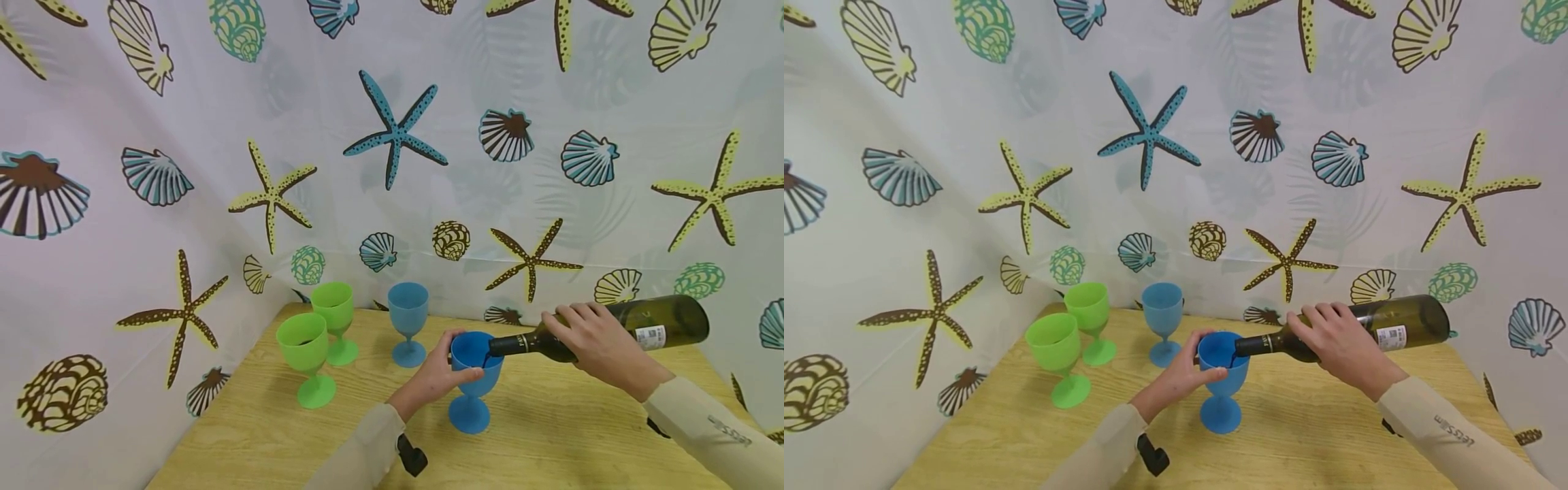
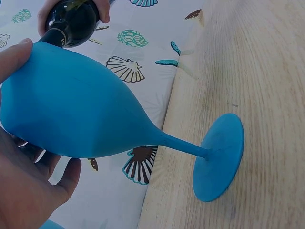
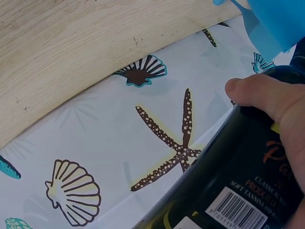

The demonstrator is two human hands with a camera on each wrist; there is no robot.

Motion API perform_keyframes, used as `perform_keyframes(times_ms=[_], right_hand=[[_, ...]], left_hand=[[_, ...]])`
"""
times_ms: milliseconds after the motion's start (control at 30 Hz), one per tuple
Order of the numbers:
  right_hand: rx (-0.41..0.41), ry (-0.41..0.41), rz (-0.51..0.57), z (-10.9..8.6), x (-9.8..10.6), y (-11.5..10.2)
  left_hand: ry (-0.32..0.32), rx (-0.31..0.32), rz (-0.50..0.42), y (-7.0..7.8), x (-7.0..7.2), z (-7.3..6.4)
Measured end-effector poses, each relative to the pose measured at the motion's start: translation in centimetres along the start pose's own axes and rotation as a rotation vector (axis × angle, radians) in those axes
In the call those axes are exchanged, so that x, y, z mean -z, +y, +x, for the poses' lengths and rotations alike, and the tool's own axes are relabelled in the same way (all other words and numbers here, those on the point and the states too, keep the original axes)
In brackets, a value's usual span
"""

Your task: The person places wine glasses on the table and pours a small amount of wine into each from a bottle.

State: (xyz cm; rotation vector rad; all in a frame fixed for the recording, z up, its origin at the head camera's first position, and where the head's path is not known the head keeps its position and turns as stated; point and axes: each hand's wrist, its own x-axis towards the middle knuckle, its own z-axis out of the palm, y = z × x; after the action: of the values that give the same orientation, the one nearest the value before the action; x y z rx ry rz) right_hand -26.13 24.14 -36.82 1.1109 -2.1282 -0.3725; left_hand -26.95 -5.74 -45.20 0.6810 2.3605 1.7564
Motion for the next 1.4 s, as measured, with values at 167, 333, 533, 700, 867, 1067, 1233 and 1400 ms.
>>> perform_keyframes(times_ms=[167, 333, 533, 700, 867, 1067, 1233, 1400], right_hand=[[0.002, -0.003, 0.0, 0.03, 0.04, 0.02], [0.004, 0.002, 0.003, 0.07, 0.08, 0.02], [0.002, -0.005, 0.004, 0.1, 0.14, 0.03], [0.007, 0.0, 0.0, 0.13, 0.11, 0.05], [0.013, 0.009, -0.001, 0.15, 0.12, 0.04], [0.013, 0.014, -0.006, 0.14, 0.1, 0.07], [0.017, 0.02, -0.011, 0.11, 0.02, 0.08], [0.02, 0.023, -0.016, 0.12, 0.02, 0.12]], left_hand=[[0.003, 0.002, 0.004, -0.04, -0.03, -0.03], [0.005, 0.004, 0.005, -0.02, 0.0, -0.07], [0.003, 0.008, 0.0, 0.04, 0.01, -0.1], [0.002, 0.006, -0.002, 0.21, 0.03, -0.22], [0.004, 0.008, 0.003, 0.25, 0.04, -0.23], [0.004, 0.01, 0.007, 0.05, 0.04, -0.09], [0.002, 0.008, 0.002, -0.07, 0.02, -0.08], [0.004, 0.006, 0.008, -0.05, 0.05, -0.08]])
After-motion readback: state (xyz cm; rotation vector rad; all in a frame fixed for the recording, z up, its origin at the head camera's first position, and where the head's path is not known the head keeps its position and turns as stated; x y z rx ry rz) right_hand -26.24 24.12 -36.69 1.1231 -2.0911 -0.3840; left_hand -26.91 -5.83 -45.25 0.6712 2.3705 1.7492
